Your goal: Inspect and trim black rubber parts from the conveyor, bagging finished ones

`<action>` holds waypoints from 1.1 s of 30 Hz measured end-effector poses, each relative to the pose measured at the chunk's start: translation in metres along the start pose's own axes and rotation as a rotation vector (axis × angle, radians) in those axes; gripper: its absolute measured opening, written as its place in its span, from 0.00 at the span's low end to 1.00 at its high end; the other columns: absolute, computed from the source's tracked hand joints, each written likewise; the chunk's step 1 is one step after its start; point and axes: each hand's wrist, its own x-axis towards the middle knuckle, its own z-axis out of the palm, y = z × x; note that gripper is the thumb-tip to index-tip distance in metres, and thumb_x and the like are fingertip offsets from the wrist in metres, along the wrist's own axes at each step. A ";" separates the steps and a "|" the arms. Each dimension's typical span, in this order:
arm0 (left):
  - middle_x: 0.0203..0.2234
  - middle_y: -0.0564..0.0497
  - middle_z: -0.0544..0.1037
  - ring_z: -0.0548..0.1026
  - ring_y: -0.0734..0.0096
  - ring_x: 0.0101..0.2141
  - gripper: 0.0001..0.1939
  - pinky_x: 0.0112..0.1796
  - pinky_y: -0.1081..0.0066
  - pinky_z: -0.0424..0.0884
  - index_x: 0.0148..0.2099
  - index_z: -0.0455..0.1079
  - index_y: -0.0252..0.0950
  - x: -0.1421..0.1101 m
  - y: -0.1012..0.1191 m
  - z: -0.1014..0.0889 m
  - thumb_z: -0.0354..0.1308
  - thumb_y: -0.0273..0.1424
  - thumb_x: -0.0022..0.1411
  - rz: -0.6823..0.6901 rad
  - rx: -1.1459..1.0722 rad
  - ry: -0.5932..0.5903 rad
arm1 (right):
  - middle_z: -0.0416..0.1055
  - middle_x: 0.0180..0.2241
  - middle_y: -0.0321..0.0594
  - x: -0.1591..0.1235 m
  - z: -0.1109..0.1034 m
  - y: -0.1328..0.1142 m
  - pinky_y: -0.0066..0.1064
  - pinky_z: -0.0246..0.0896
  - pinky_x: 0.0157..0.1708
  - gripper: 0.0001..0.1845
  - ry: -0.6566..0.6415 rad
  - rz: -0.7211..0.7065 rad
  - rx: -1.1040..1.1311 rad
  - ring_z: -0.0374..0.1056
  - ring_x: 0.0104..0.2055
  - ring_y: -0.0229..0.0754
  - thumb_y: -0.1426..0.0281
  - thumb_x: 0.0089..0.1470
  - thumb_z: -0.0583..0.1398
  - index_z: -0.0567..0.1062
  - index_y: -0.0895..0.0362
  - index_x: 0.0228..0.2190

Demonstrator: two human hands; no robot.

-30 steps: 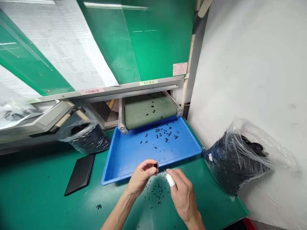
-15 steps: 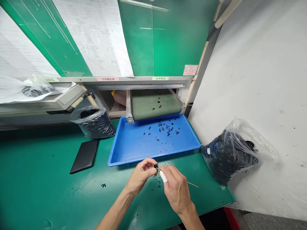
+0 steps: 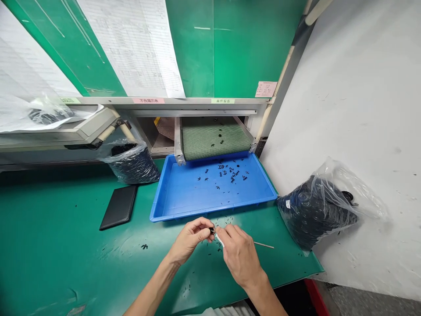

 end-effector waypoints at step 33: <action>0.23 0.55 0.69 0.62 0.82 0.21 0.11 0.22 0.78 0.58 0.34 0.66 0.35 -0.012 -0.090 -0.036 0.65 0.29 0.50 -0.257 -0.569 0.440 | 0.69 0.35 0.40 -0.039 0.091 0.073 0.32 0.63 0.34 0.27 -0.314 0.337 0.117 0.66 0.36 0.41 0.87 0.46 0.44 0.73 0.53 0.36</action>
